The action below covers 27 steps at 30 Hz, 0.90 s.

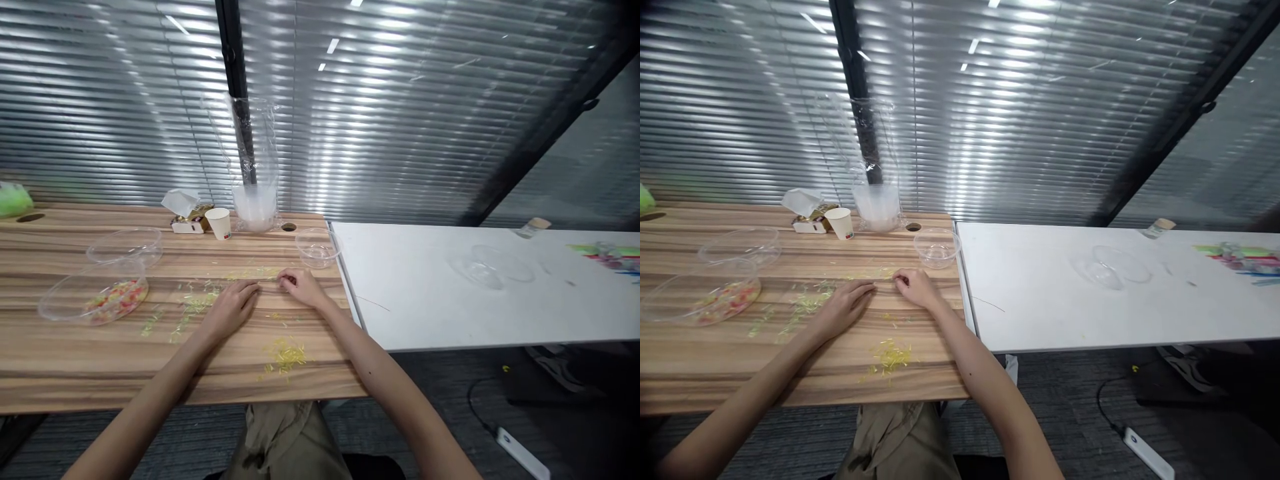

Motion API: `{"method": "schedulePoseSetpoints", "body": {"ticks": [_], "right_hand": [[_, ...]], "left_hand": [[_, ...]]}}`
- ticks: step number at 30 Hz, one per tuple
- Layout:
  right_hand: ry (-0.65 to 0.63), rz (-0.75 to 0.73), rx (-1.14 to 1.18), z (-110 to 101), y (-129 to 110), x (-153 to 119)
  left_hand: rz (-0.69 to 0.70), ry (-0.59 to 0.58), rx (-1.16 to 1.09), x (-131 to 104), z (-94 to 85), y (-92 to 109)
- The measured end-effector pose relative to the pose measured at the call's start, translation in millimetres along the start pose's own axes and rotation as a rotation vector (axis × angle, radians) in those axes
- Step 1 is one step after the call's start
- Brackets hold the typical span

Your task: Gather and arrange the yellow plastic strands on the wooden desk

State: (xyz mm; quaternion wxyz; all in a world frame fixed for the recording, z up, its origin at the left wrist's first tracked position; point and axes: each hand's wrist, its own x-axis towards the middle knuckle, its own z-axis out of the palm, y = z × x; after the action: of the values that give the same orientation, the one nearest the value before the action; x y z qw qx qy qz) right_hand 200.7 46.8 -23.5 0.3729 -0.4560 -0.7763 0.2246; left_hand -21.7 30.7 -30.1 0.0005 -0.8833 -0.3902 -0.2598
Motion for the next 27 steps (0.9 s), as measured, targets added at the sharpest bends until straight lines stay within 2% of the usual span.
{"method": "schedulePoseSetpoints", "body": {"ticks": [27], "right_hand": [[0.01,0.04,0.0,-1.9,-4.3,-1.2]], "left_hand": [[0.012,-0.001,-0.009,-0.5,-1.7,2.0]]}}
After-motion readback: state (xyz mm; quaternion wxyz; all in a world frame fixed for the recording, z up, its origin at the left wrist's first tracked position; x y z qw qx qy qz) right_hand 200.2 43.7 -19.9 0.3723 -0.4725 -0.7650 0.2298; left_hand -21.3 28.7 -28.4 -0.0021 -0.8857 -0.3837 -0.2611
